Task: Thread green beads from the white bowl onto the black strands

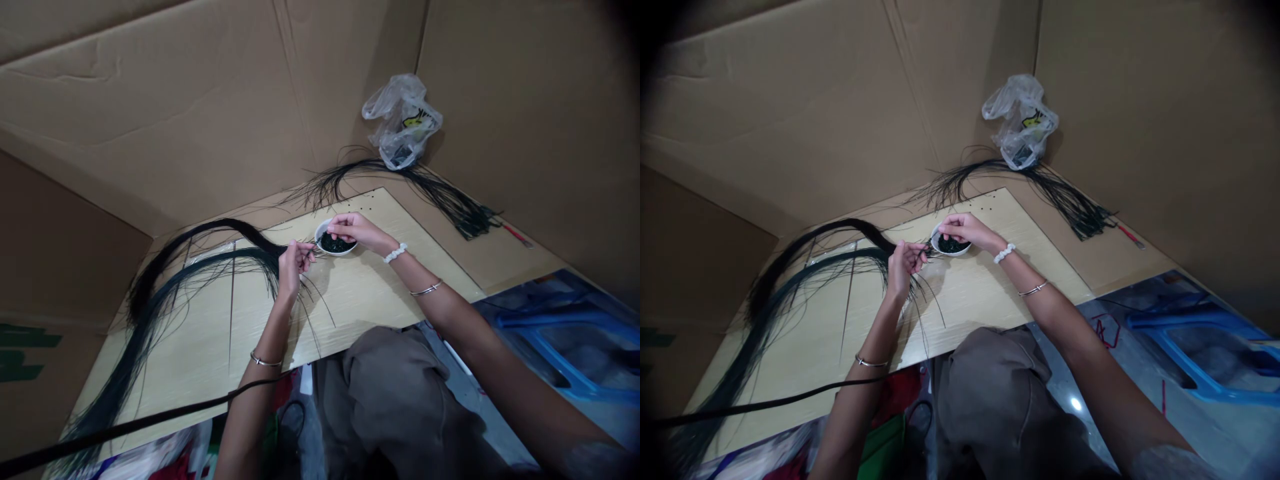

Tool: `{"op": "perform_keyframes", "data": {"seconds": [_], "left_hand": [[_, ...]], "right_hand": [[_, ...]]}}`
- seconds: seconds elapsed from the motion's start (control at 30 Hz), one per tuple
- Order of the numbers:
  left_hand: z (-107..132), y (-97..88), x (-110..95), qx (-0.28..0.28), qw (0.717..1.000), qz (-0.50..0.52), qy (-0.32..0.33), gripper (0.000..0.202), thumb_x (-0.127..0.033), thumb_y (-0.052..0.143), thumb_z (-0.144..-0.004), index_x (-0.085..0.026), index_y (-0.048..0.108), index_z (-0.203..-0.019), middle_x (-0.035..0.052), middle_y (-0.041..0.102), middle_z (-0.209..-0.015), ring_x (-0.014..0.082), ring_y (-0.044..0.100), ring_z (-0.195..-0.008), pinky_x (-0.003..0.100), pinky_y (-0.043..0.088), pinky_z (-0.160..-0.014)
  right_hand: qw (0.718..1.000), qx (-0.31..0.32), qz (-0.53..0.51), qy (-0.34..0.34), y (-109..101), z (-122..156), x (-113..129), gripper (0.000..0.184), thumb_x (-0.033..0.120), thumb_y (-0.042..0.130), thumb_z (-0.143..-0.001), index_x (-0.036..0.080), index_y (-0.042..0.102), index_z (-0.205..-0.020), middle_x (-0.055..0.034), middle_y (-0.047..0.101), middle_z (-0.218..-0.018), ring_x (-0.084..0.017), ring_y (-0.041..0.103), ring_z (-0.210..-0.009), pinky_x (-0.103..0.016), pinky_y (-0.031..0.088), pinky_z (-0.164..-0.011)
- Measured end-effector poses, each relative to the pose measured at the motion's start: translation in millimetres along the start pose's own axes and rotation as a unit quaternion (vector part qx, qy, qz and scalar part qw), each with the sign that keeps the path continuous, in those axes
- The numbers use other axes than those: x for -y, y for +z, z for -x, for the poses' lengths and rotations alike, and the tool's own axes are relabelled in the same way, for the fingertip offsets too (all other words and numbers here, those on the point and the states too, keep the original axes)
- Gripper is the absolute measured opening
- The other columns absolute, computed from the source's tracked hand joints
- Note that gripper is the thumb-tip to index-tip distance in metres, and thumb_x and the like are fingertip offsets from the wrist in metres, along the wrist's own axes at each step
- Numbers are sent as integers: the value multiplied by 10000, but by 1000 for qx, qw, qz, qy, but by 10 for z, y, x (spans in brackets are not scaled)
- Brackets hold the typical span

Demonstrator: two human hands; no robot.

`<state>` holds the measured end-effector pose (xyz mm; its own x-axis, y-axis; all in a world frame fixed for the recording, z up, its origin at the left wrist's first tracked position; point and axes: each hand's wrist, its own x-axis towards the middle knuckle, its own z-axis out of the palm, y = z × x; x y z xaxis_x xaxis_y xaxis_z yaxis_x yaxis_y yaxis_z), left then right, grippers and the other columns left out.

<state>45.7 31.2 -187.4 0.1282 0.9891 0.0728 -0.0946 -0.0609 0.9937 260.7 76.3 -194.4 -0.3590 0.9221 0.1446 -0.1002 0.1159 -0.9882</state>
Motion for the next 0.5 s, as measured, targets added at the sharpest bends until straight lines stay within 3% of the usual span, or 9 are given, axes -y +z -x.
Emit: {"op": "perform_keyframes", "data": {"seconds": [0.13, 0.2, 0.4, 0.5], "left_hand": [[-5, -12, -5, 9, 1000, -24, 9, 264, -359, 609, -798, -140, 724, -890, 31, 644, -683, 87, 415, -493, 225, 285, -467], [-12, -18, -1, 21, 999, -31, 21, 238, -289, 620, -754, -147, 728, -913, 26, 663, -713, 84, 426, -507, 222, 317, -488], [-28, -23, 31, 46, 997, -26, 55, 284, -275, 688, -738, -154, 725, -991, 40, 710, -799, 96, 501, -568, 236, 404, -564], [-38, -32, 66, 48, 996, -32, 62, 310, -317, 705, -774, -154, 724, -1036, 54, 719, -852, 106, 534, -602, 248, 431, -597]], "right_hand": [[1000, -12, 0, -11, 4, -6, 3, 337, 434, 735, -824, 107, 665, -866, -7, 612, -730, -21, 392, -495, -160, 234, -412], [1000, -21, -4, -16, 11, -8, 8, 341, 436, 736, -821, 104, 666, -859, -11, 615, -732, -21, 395, -492, -159, 239, -408], [997, -69, -35, -26, 92, -8, 34, 349, 443, 739, -814, 104, 663, -781, 1, 571, -633, -29, 394, -466, -161, 258, -401], [992, -97, -70, -32, 183, -14, 42, 365, 457, 764, -779, 107, 660, -794, -15, 613, -680, -35, 418, -472, -166, 288, -399]]}}
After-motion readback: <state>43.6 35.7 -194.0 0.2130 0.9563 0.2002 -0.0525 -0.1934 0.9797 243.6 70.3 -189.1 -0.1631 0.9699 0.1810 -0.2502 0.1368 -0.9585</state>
